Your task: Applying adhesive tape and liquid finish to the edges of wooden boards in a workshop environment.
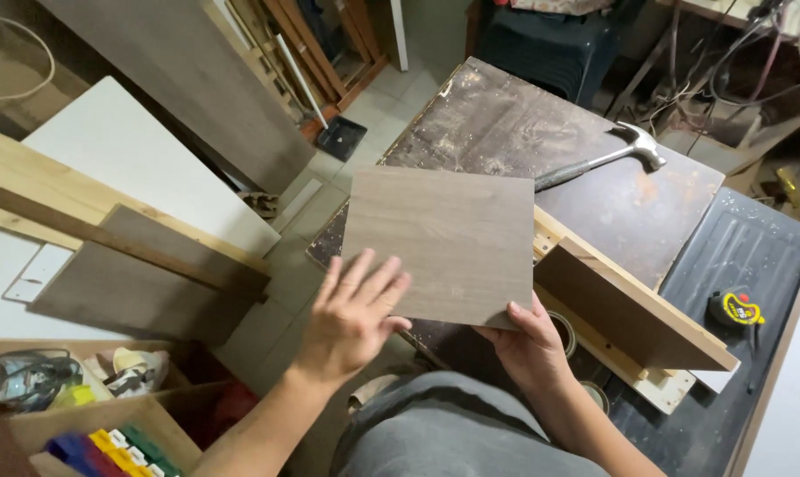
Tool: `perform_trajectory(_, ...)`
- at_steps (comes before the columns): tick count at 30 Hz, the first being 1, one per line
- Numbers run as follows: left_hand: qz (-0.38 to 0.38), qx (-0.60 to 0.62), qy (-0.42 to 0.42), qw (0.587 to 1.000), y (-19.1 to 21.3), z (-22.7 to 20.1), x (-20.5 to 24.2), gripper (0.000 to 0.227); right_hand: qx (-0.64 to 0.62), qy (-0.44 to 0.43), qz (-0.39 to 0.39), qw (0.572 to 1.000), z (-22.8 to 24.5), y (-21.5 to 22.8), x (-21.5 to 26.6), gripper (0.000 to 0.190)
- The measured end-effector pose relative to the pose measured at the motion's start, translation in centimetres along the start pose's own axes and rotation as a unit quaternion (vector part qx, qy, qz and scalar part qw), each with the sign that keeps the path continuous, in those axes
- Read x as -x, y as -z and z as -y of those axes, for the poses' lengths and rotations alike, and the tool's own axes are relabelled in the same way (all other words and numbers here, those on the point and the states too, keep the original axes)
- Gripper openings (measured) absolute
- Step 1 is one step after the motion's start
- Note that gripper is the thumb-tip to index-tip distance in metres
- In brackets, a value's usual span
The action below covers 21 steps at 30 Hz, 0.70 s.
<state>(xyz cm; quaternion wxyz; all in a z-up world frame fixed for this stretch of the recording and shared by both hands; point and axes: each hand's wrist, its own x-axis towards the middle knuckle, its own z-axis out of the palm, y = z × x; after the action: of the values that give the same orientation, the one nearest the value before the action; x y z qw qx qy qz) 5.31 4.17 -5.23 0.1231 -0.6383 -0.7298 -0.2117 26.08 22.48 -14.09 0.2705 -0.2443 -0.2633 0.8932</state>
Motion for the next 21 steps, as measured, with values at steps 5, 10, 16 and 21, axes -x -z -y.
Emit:
perform_trajectory(5, -0.072, -0.040, 0.112, 0.990, -0.6, 4.1, 0.7, 0.085, -0.012, 0.019, 0.053, 0.998, -0.7, 3.0, -0.8, 0.066)
perform_trajectory(10, -0.089, 0.538, 0.392, 0.740, -3.0, 5.4, 0.5, 0.055, 0.012, 0.056, 0.125, 0.991, -0.2, 4.0, -0.7, 0.070)
perform_trajectory(16, -0.031, 0.518, 0.369, 0.771, -2.7, 5.4, 0.8, 0.036, 0.357, 0.178, 0.042, 0.916, -0.2, 12.8, -2.7, 0.022)
perform_trajectory(21, -0.132, 0.386, 0.086, 0.909, -0.7, 3.9, -1.2, 0.013, 0.519, 0.358, 0.138, 0.764, 6.9, 1.4, 0.1, 0.049)
